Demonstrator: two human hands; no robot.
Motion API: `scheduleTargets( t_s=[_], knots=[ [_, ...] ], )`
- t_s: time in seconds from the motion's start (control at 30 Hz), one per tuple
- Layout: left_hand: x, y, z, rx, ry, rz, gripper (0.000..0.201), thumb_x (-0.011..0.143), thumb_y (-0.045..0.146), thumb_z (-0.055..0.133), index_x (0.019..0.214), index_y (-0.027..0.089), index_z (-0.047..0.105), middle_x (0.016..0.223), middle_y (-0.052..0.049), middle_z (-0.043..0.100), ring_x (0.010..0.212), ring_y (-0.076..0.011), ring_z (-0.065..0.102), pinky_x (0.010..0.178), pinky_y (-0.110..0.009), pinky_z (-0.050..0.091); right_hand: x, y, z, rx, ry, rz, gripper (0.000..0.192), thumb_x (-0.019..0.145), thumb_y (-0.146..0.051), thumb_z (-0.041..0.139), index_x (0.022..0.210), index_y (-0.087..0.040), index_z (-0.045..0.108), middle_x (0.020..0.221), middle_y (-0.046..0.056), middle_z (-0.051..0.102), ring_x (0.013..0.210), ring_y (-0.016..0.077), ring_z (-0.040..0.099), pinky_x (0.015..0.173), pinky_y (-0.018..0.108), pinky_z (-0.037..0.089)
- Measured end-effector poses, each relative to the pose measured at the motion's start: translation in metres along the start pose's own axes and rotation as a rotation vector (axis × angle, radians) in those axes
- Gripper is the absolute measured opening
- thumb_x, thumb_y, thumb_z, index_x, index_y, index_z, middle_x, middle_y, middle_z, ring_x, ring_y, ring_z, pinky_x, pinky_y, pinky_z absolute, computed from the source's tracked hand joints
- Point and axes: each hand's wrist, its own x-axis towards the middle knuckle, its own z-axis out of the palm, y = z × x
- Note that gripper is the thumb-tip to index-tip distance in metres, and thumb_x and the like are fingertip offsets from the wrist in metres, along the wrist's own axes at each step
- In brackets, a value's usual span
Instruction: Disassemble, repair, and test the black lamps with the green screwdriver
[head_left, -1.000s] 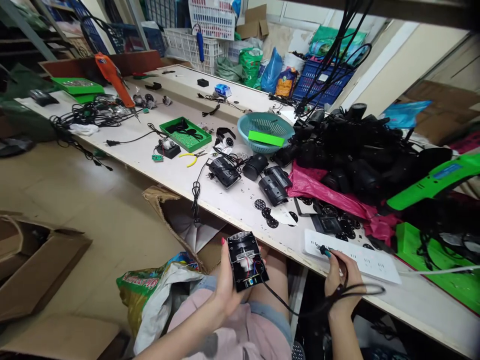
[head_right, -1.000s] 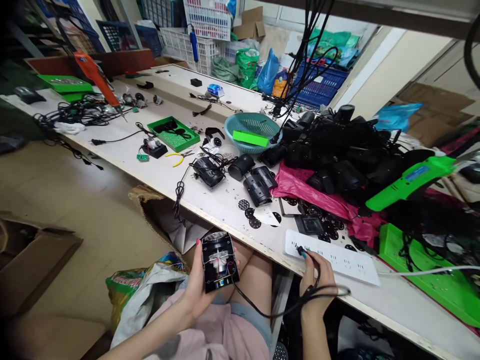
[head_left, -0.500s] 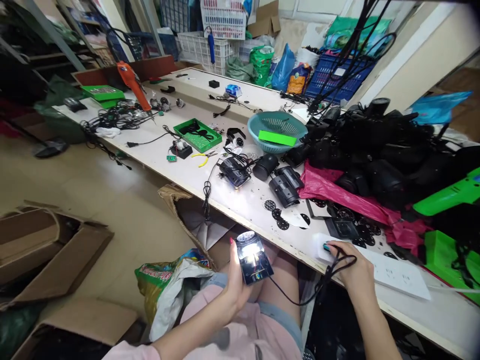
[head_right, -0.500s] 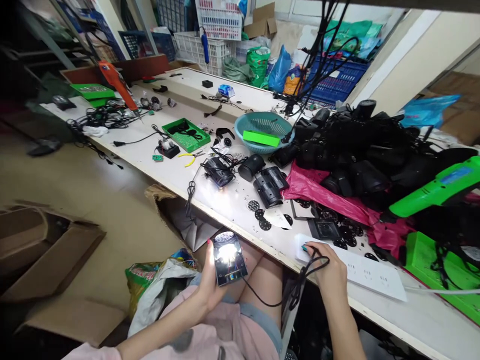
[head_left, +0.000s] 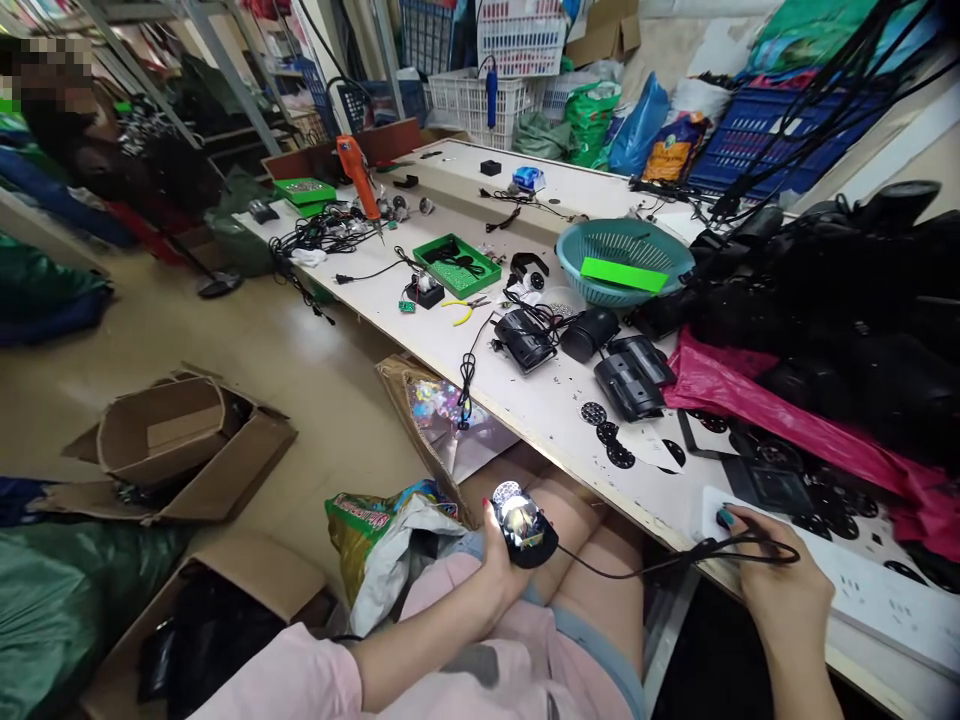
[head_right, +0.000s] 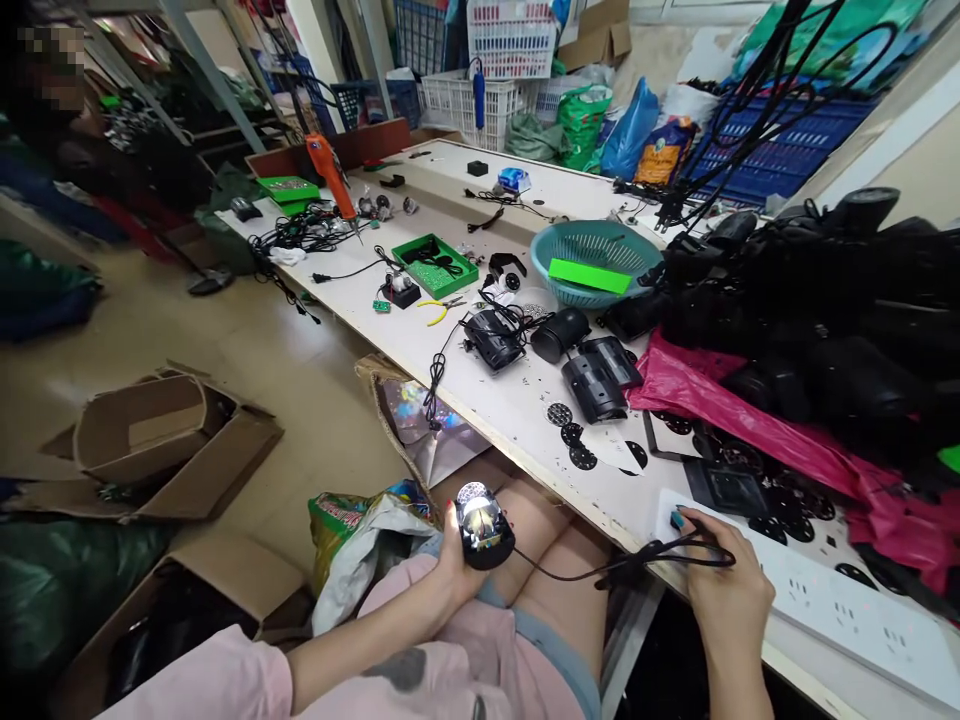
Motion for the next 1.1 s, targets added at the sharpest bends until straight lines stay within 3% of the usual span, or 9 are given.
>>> scheduleTargets(
  t_s=[0.13,0.27,0.53,0.83,1.1],
  knots=[
    [-0.004,-0.010,0.005,-0.004,0.056,0.002,0.050,0.092,0.055,0.056,0.119,0.014,0.065,0.082,-0.009,0.073,0.073,-0.0253,0.071,0.086,-0.044,0.056,0.001,0.003,0.000,0.016,0.006,0.019,0.037,0.081,-0.054,0.062,0.096,-0.022,0.073,0.101,0.006,0.071,0.096,0.0267,0.064,0.093,0.039,0.046],
    [-0.009,-0.017,0.009,-0.001,0.096,-0.018,0.056,0.092,0.062,0.050,0.103,0.010,0.067,0.081,-0.013,0.071,0.074,-0.0268,0.070,0.085,-0.045,0.055,0.001,0.006,0.001,0.015,0.019,0.034,0.035,0.080,-0.052,0.062,0.096,-0.023,0.073,0.101,0.006,0.071,0.096,0.0266,0.065,0.094,0.039,0.046],
    [-0.017,-0.015,0.018,0.026,0.169,0.005,0.057,0.096,0.063,0.040,0.101,0.012,0.065,0.079,-0.011,0.071,0.072,-0.0254,0.069,0.082,-0.044,0.055,0.002,0.010,0.003,0.033,0.021,0.024,0.037,0.081,-0.055,0.062,0.096,-0.023,0.073,0.100,0.006,0.071,0.096,0.0262,0.064,0.092,0.040,0.046],
    [-0.036,-0.015,0.034,0.066,0.151,0.008,0.056,0.099,0.058,0.038,0.086,0.011,0.067,0.073,-0.010,0.070,0.064,-0.0225,0.067,0.077,-0.038,0.055,0.003,0.010,0.005,0.052,0.030,0.016,0.038,0.079,-0.055,0.064,0.095,-0.022,0.073,0.097,0.006,0.071,0.086,0.0234,0.062,0.084,0.037,0.046],
    [-0.039,-0.015,0.031,0.064,0.128,0.038,0.053,0.098,0.051,0.045,0.082,0.008,0.072,0.075,-0.014,0.071,0.065,-0.0257,0.069,0.079,-0.042,0.056,0.002,0.008,0.003,0.055,0.027,0.027,0.036,0.080,-0.052,0.064,0.095,-0.022,0.074,0.098,0.006,0.072,0.086,0.0233,0.062,0.084,0.037,0.046]
  ],
)
